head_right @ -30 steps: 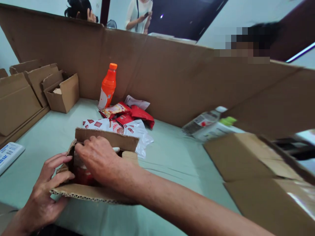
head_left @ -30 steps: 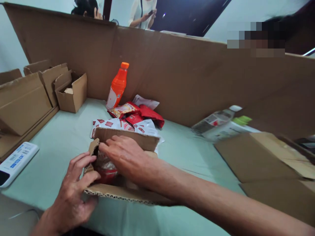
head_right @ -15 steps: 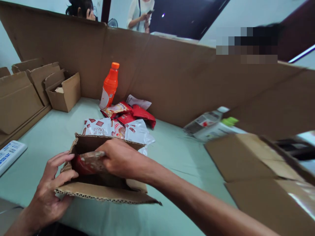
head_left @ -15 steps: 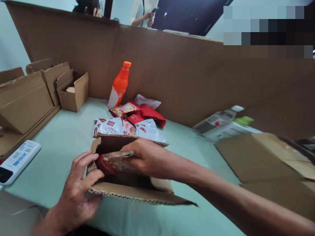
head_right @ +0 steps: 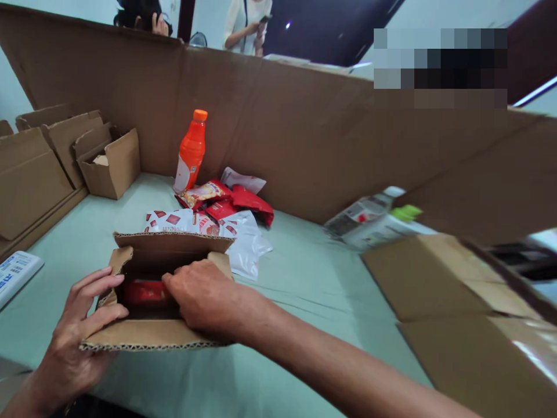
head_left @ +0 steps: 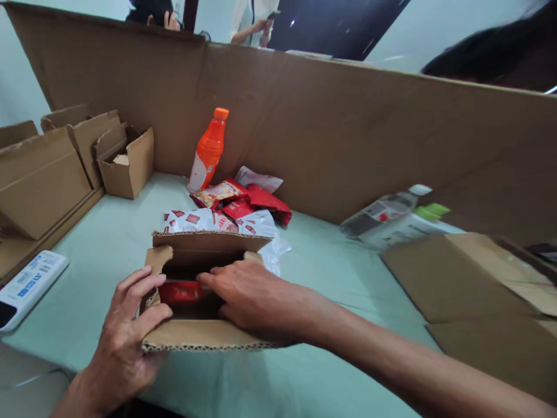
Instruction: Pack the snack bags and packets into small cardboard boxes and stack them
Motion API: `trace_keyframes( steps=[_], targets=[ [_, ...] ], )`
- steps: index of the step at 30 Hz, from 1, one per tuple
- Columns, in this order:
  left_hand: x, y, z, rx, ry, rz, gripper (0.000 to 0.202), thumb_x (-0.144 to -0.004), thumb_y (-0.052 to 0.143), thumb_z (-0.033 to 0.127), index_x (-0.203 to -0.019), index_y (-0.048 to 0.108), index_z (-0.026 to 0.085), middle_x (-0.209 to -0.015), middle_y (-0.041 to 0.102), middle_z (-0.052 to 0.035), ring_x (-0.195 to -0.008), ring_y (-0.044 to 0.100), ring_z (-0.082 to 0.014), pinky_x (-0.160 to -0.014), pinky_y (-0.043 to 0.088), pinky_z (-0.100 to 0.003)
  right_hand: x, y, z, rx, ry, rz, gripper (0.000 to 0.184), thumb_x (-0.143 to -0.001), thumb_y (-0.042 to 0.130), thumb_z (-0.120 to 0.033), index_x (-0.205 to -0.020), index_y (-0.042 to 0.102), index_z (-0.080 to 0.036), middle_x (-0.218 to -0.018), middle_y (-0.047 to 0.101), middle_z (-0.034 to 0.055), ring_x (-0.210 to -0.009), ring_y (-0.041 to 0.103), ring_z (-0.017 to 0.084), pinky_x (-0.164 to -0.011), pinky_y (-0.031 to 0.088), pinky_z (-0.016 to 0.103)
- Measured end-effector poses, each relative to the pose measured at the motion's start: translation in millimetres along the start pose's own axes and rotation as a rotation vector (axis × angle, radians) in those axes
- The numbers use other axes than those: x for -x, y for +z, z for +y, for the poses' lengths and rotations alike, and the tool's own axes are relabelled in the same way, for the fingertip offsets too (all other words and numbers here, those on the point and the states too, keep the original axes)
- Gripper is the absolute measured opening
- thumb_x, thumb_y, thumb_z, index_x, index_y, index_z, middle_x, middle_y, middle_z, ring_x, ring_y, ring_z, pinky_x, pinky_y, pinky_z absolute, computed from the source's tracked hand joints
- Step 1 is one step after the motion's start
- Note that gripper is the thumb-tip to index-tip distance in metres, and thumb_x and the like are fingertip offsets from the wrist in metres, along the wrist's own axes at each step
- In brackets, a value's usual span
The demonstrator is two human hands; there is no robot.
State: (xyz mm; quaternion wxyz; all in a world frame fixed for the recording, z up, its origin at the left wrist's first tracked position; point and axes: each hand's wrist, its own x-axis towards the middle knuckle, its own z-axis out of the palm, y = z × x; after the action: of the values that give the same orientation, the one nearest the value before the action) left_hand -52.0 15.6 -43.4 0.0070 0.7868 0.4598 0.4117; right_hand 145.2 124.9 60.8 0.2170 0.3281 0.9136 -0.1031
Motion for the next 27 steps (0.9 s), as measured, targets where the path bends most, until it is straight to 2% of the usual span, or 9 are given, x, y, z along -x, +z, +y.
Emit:
trace_keyframes(
  steps=[5,8,13,15,17,19,21,23,27],
  targets=[
    [2.8,-0.5,-4.2,0.004,-0.01,0.02,0.028,-0.089,0.059,0.007,-0.113,0.063,0.022,-0.146,0.051,-0.0134,-0.14,0.043,-0.0364,-0.107,0.048,-0.057,-16.8,9.2,5.3,-0.006,-0.049,0.066,0.031,-0.09,0.053,-0.005,-0.109,0.075,-0.015,-0.092,0.079,0.011,-0.08,0.071,0.021,-0.058,0.031,0.03],
    [5.1,-2.3,-7.6,0.03,-0.025,0.008,0.028,-0.092,0.058,0.011,-0.116,0.063,0.023,-0.148,0.05,-0.0124,-0.142,0.041,-0.037,-0.108,0.045,-0.057,-15.8,19.0,14.8,-0.163,-0.111,0.153,0.032,-0.085,0.055,-0.002,-0.104,0.076,-0.017,-0.095,0.08,0.0075,-0.083,0.07,0.019,-0.062,0.035,0.027],
    [6.4,-4.9,-15.0,0.048,0.028,-0.034,0.033,-0.09,0.058,0.011,-0.12,0.062,0.024,-0.151,0.047,-0.0101,-0.144,0.039,-0.0378,-0.106,0.042,-0.054,-1.3,18.3,18.2,-0.376,-0.251,0.012,0.027,-0.095,0.055,-0.013,-0.108,0.077,-0.021,-0.102,0.08,0.0046,-0.091,0.071,0.018,-0.077,0.046,0.027],
    [5.5,-5.2,-16.0,0.043,0.038,-0.037,0.037,-0.088,0.056,0.009,-0.121,0.061,0.024,-0.152,0.046,-0.01,-0.144,0.038,-0.0382,-0.106,0.04,-0.054,11.1,11.2,23.2,-0.464,-0.294,0.114,0.022,-0.097,0.059,-0.022,-0.11,0.076,-0.02,-0.107,0.079,0.0062,-0.096,0.07,0.019,-0.083,0.048,0.029],
    [4.5,-5.0,-15.8,0.04,0.042,-0.04,0.037,-0.087,0.055,0.009,-0.121,0.061,0.024,-0.152,0.046,-0.0103,-0.143,0.038,-0.0392,-0.106,0.039,-0.055,25.2,7.8,40.1,-0.623,-0.262,0.38,0.022,-0.098,0.058,-0.027,-0.109,0.076,-0.02,-0.109,0.078,0.0059,-0.098,0.069,0.018,-0.087,0.049,0.029],
    [3.9,-4.1,-15.2,0.044,0.043,-0.039,0.036,-0.088,0.054,0.011,-0.121,0.061,0.024,-0.151,0.046,-0.0105,-0.142,0.039,-0.0396,-0.105,0.038,-0.056,34.6,14.7,72.2,-0.767,-0.042,0.676,0.025,-0.099,0.054,-0.032,-0.101,0.075,-0.019,-0.1,0.078,0.0048,-0.093,0.069,0.017,-0.086,0.05,0.029],
    [3.2,-3.1,-14.9,0.06,0.036,-0.041,0.037,-0.089,0.053,0.011,-0.122,0.061,0.024,-0.15,0.046,-0.0107,-0.143,0.038,-0.0398,-0.105,0.038,-0.056,33.8,35.1,115.0,-0.82,0.336,0.852,0.026,-0.095,0.055,-0.037,-0.093,0.074,-0.018,-0.09,0.076,0.005,-0.086,0.068,0.018,-0.082,0.051,0.03],
    [2.0,-2.7,-14.7,0.069,0.022,-0.046,0.038,-0.088,0.052,0.009,-0.122,0.061,0.025,-0.15,0.047,-0.0106,-0.143,0.038,-0.0398,-0.105,0.039,-0.056,23.3,66.4,157.2,-0.829,0.668,0.81,0.02,-0.087,0.061,-0.031,-0.093,0.073,-0.017,-0.091,0.075,0.0075,-0.087,0.068,0.021,-0.082,0.05,0.032],
    [-4.0,-8.5,-10.8,0.035,-0.011,-0.081,0.041,-0.084,0.054,0.005,-0.118,0.063,0.027,-0.149,0.049,-0.0085,-0.143,0.04,-0.0392,-0.105,0.041,-0.057,-7.3,133.5,205.4,-0.875,0.899,0.729,0.03,-0.065,0.077,-0.027,-0.092,0.073,-0.014,-0.072,0.069,0.0069,-0.08,0.067,0.027,-0.075,0.049,0.037]
  ],
)
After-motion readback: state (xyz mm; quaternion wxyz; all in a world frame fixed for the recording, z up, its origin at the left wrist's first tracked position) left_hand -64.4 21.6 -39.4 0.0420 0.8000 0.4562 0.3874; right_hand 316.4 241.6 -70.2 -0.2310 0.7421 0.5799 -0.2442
